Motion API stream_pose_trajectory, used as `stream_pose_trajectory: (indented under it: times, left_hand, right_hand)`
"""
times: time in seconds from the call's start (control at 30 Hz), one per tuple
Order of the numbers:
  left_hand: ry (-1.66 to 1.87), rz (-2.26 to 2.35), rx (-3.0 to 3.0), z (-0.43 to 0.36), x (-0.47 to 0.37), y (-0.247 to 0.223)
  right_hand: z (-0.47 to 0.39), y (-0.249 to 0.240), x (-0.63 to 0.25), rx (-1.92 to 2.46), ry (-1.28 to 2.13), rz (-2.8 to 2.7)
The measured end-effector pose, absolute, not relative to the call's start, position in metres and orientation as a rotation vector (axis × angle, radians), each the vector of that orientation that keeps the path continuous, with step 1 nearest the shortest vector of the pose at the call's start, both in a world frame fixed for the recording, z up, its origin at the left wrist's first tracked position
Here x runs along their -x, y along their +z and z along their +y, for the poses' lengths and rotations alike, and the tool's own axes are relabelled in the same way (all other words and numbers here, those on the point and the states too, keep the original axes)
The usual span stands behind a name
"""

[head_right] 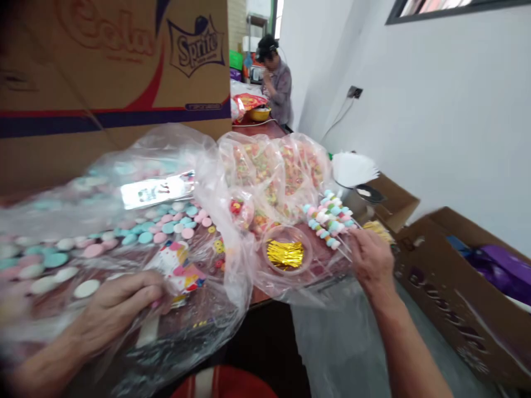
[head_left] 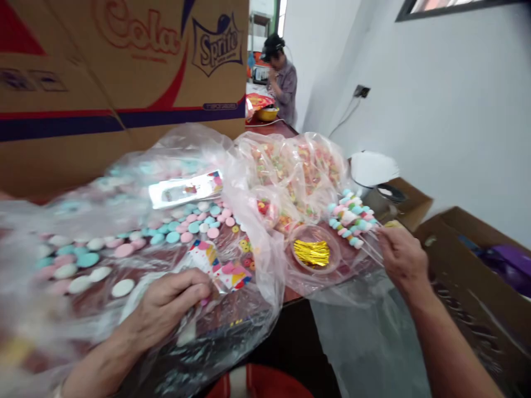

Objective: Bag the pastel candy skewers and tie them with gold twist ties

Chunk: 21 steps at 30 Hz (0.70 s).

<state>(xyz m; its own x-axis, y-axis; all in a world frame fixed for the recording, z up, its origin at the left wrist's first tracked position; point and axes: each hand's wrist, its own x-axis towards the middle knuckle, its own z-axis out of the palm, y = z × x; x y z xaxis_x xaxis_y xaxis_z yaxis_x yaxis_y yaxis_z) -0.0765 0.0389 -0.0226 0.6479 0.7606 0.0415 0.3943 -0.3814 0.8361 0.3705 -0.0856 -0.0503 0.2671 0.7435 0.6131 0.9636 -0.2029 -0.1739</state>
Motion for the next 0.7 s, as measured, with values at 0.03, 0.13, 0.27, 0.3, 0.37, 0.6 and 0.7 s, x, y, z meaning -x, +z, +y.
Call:
stream_pose_trajectory:
  times: [0.03, 0.13, 0.27, 0.3, 0.37, 0.6, 0.7]
  left_hand:
    - [0.540, 0.884, -1.977, 0.039, 0.076, -0.021]
    - [0.520, 0.868, -1.880, 0.038, 0.074, -0.021]
    - [0.514, 0.870, -1.751, 0.035, 0.070, -0.022]
    - [0.510, 0.860, -1.717, 0.035, 0.070, -0.022]
    - [0.496, 0.839, -1.657, 0.034, 0.069, -0.022]
    - [0.475, 0.835, -1.573, 0.037, 0.071, -0.025]
    - [0.466, 0.815, -1.589, 0.038, 0.070, -0.024]
  right_hand:
    - [-0.087, -0.045, -0.363, 1.894, -0.514, -1.511]
    - [-0.087, -0.024, -0.327, 1.625, -0.360, -1.609]
    - [-0.077, -0.001, -0.275, 1.403, -0.290, -1.836]
    - [-0.073, 0.002, -0.267, 1.370, -0.289, -1.875]
    - [-0.067, 0.004, -0.257, 1.335, -0.289, -1.929]
    - [-0.062, 0.001, -0.259, 1.291, -0.354, -2.051]
    - [-0.063, 0.003, -0.261, 1.281, -0.386, -2.106]
